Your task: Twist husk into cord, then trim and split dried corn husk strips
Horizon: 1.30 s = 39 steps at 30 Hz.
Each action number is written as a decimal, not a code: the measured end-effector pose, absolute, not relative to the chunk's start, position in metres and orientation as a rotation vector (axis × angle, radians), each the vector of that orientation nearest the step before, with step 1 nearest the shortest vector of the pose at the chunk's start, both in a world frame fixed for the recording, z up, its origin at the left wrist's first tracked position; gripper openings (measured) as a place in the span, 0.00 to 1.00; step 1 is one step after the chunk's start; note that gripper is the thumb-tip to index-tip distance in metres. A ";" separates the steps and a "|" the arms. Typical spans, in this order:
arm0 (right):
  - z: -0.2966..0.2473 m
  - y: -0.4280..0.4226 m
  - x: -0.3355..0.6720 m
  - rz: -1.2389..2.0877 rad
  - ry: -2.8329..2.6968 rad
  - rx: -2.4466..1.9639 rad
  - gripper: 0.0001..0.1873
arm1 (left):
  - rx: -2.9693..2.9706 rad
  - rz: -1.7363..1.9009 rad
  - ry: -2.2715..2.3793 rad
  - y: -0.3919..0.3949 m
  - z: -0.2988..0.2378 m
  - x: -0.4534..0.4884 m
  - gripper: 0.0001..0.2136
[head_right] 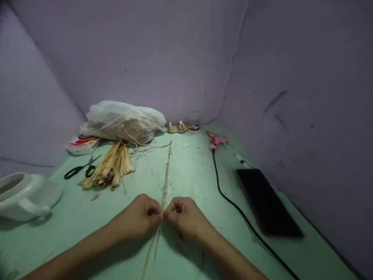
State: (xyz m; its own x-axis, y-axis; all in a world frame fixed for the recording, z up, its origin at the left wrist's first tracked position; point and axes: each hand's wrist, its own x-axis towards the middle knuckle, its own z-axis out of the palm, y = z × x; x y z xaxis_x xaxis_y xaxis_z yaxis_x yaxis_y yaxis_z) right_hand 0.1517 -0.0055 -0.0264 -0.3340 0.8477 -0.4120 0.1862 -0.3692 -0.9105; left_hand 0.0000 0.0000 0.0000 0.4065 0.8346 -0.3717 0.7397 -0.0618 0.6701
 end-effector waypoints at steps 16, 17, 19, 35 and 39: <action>-0.021 -0.011 0.144 1.726 -1.276 -1.339 0.03 | 2.559 -0.123 1.545 -0.060 0.021 0.029 0.19; -0.022 -0.012 0.143 1.727 -1.261 -1.328 0.04 | 2.561 -0.129 1.534 -0.061 0.018 0.030 0.19; -0.023 -0.013 0.141 1.723 -1.222 -1.311 0.05 | 2.575 -0.145 1.511 -0.062 0.013 0.033 0.20; -0.026 -0.011 0.141 1.708 -1.248 -1.172 0.10 | 1.196 0.483 1.434 -0.005 0.032 -0.002 0.19; -0.035 -0.007 0.142 1.640 -1.355 -1.083 0.10 | 0.843 0.410 1.079 0.003 0.008 0.003 0.08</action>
State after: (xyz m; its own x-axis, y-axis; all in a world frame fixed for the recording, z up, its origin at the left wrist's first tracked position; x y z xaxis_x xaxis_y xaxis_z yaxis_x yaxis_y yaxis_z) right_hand 0.1423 -0.0066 -0.0350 -0.3727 0.9158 -0.1498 -0.0253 -0.1714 -0.9849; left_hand 0.0031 0.0029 0.0078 0.4398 0.6664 -0.6021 0.0988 0.6304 0.7699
